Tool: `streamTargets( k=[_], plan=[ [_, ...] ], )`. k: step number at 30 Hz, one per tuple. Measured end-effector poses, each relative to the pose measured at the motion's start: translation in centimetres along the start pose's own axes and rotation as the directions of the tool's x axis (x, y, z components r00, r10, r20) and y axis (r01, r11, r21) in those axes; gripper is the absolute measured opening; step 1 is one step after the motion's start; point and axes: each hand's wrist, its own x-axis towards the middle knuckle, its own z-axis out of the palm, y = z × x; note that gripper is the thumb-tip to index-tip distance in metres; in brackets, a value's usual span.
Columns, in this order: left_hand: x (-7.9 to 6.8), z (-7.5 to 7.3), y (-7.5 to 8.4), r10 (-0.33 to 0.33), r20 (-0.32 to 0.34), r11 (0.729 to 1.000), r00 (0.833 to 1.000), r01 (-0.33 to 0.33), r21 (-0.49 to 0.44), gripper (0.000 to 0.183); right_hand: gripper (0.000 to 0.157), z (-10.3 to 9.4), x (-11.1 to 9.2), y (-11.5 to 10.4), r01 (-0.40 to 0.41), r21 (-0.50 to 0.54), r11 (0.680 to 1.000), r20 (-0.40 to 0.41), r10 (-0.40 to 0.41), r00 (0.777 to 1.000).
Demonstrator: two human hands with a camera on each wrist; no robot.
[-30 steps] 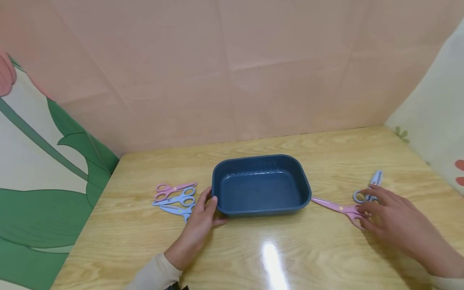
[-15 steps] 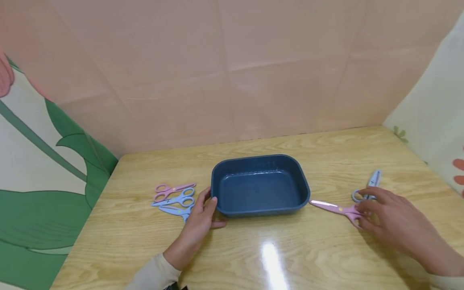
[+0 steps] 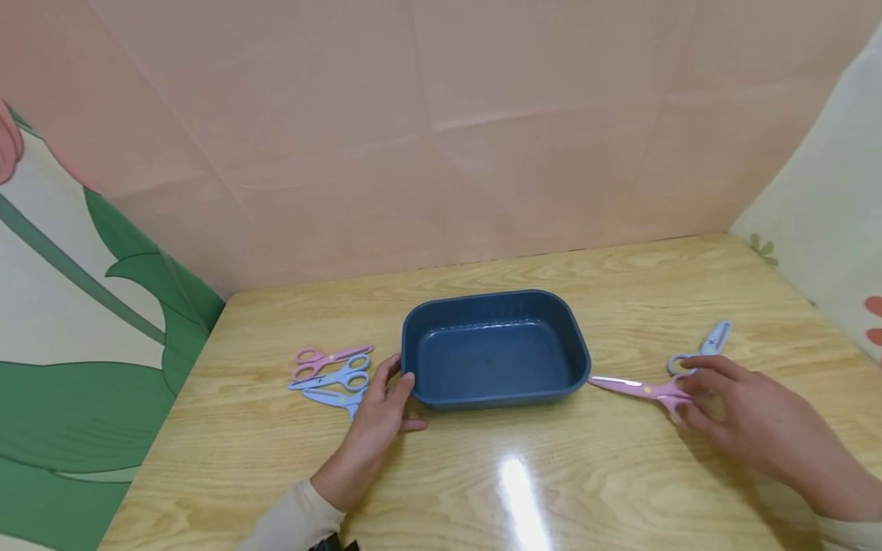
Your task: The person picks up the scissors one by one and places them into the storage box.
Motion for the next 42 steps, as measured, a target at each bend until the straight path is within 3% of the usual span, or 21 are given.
streamTargets(
  k=[3,13,24,42],
  plan=[
    [0.1,0.0,0.0,-0.001,-0.002,1.000,1.000,0.001,0.000,0.049,0.041,0.2,0.0,0.0,-0.009,0.018,1.000,-0.019,0.009,1.000],
    [0.1,0.0,0.2,-0.015,-0.012,1.000,1.000,0.015,0.005,0.048,0.035,0.9,0.4,0.7,0.092,0.074,0.993,-0.190,-0.077,0.979],
    [0.2,0.1,0.3,-0.019,-0.016,1.000,1.000,0.020,0.012,0.047,0.043,0.9,0.3,0.5,0.118,0.130,0.984,-0.202,-0.090,0.975],
    [0.1,0.1,0.2,0.036,-0.029,0.999,0.999,-0.036,0.012,0.047,0.030,1.1,1.3,-1.4,0.221,0.131,0.966,-0.223,-0.189,0.956]
  ],
)
